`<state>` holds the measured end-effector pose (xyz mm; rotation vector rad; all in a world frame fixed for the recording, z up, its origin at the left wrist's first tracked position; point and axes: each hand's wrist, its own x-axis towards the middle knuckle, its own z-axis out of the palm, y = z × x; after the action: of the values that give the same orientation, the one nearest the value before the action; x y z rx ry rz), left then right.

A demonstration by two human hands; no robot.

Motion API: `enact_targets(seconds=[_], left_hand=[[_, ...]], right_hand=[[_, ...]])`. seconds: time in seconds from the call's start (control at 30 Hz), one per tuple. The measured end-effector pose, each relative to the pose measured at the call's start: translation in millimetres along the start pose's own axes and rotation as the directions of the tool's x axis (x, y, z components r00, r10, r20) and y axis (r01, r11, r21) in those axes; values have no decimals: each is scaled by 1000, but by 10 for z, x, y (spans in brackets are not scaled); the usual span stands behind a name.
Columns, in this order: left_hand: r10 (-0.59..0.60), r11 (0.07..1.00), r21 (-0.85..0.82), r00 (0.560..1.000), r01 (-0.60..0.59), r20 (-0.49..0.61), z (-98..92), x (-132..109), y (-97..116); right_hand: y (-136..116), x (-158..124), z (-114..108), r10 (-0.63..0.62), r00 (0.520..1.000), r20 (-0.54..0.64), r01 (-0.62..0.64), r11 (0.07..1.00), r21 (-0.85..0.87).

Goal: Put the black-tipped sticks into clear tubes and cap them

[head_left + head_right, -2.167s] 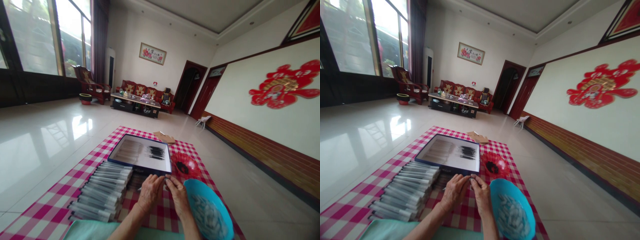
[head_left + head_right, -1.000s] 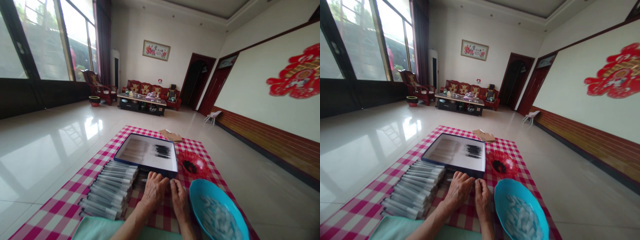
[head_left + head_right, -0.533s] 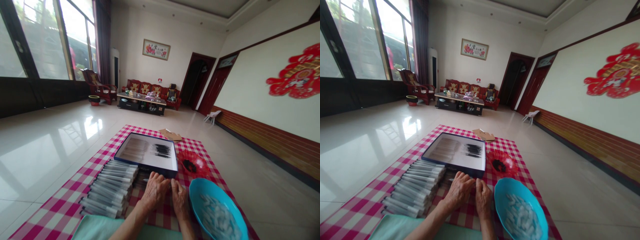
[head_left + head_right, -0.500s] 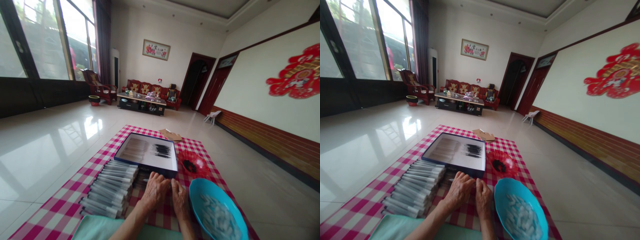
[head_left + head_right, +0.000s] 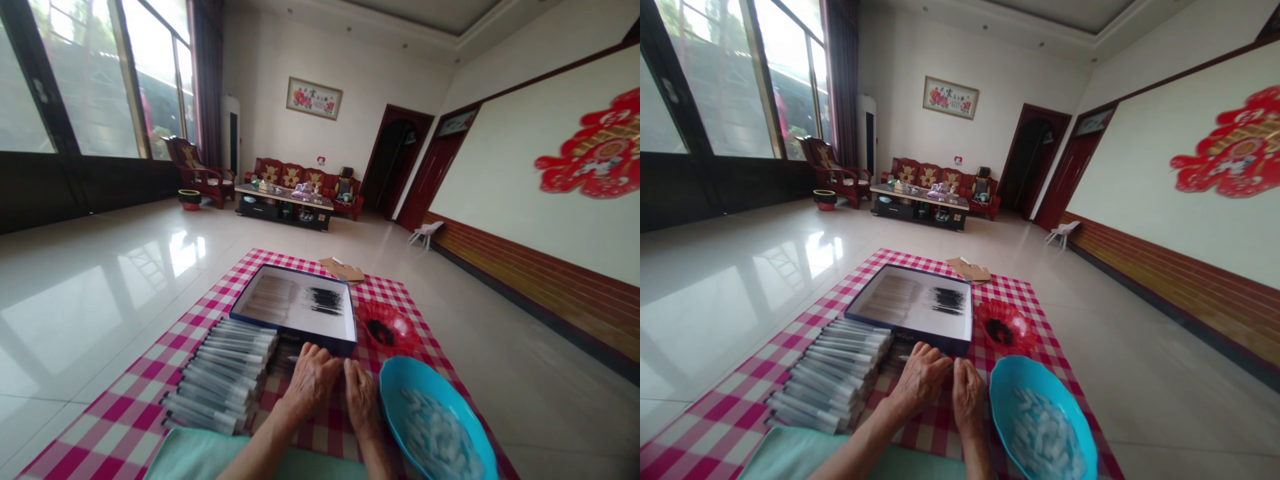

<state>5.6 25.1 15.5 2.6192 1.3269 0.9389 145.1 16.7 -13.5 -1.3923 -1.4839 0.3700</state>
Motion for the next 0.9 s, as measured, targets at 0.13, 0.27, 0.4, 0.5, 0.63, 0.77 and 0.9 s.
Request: enact_targets(seconds=[0.13,0.27,0.4,0.5,0.63,0.77,0.9], left_hand=[[-14,1000,-13,1000,14,-16,-15,4,-10],[-40,999,6,999,40,-8,-25,11,-29],[-35,999,22,999,35,-1,-11,7,-27],[-22,999,25,1000,22,4,5,0,-15],[-20,1000,18,1000,20,1,9,-1,-11],[-28,1000,5,1000,28,-9,2,5,-23],[-30,999,23,1000,30,-3,10,3,-20]], right_hand=[[5,18,-12,42,999,-33,-42,999,5],[-61,-4,-48,49,999,3,-49,998,40],[-98,-14,-51,56,998,38,-58,996,64],[-64,-2,-30,45,998,35,-47,997,54],[-2,12,-17,79,997,-4,-78,996,46],[-18,6,-45,72,997,17,-73,994,81],[-62,-3,-56,48,998,49,-53,992,113]])
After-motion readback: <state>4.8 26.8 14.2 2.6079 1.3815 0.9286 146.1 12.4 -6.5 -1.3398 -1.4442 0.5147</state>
